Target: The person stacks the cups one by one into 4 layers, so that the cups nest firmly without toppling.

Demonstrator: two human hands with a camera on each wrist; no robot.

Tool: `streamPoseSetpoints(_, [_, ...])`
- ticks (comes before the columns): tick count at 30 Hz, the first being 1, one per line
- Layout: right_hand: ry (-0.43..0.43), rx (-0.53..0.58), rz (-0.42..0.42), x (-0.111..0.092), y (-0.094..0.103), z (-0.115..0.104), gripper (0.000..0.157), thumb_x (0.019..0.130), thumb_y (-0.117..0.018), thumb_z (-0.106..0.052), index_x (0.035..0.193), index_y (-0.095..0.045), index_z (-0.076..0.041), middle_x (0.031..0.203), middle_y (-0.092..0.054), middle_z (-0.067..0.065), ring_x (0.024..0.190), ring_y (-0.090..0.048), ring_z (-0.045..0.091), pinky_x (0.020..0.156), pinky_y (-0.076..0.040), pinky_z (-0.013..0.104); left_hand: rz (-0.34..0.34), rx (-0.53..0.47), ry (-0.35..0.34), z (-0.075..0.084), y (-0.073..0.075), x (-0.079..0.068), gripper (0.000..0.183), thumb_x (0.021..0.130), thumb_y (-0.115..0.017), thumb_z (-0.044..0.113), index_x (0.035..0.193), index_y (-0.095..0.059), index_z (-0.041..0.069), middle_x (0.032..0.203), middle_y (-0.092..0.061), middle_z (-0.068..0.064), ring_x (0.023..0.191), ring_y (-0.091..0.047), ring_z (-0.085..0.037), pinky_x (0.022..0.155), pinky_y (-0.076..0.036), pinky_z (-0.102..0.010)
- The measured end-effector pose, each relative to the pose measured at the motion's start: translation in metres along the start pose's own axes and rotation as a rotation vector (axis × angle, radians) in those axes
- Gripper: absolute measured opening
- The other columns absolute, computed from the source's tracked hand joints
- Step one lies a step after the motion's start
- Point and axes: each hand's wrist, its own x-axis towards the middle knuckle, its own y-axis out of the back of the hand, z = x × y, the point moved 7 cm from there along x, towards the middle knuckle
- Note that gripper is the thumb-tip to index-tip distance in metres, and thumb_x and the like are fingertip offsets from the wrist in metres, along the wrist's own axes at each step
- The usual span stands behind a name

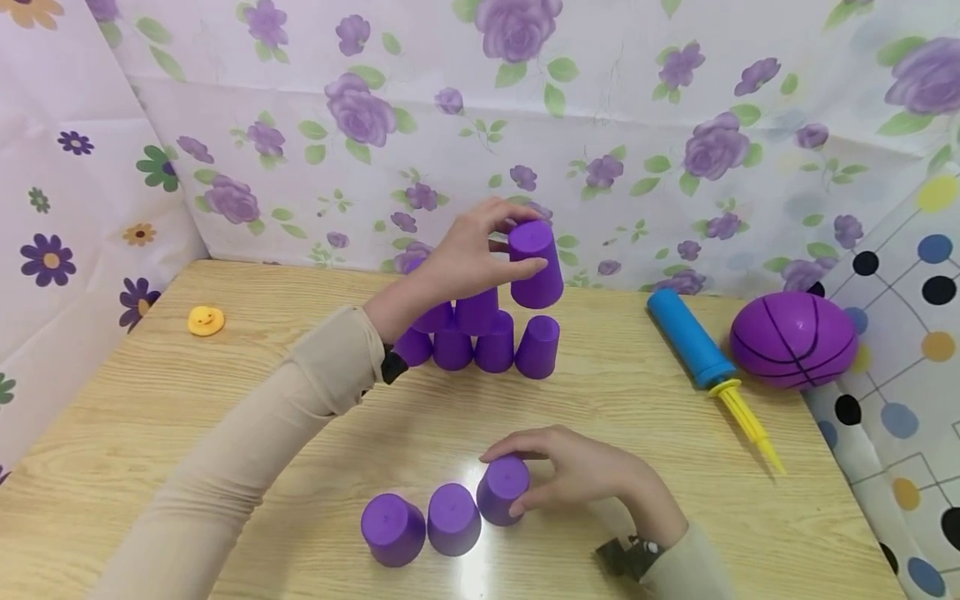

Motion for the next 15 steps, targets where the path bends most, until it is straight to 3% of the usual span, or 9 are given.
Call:
streamPoseSetpoints(7, [-0.011, 0.057, -0.014, 0.0, 0.001, 0.001, 0.049, 0.085, -0.069, -0.026, 0.13, -0.052, -0.02, 0.125, -0.06, 0.004, 0.117, -0.054, 0.014, 0.1, -0.045, 0.03, -0.131, 0.157, -0.088, 0.005, -0.019, 0.009, 0.046, 0.078, -0.074, 0.021, 0.118, -0.055, 0.006, 0.111, -0.052, -0.005, 0.099, -0.055, -0.013, 0.079, -0.049, -0.014])
streamPoseSetpoints(15, [0.011, 0.113, -0.018, -0.001, -0.001, 0.001, 0.049, 0.086, -0.068, -0.024, 0.13, -0.052, -0.012, 0.124, -0.06, 0.006, 0.116, -0.055, 0.015, 0.099, -0.046, 0.029, -0.251, 0.256, -0.067, -0.006, -0.034, 0.015, 0.042, 0.076, -0.076, 0.021, 0.107, -0.055, 0.003, 0.106, -0.057, -0.006, 0.096, -0.054, -0.014, 0.082, -0.046, -0.016])
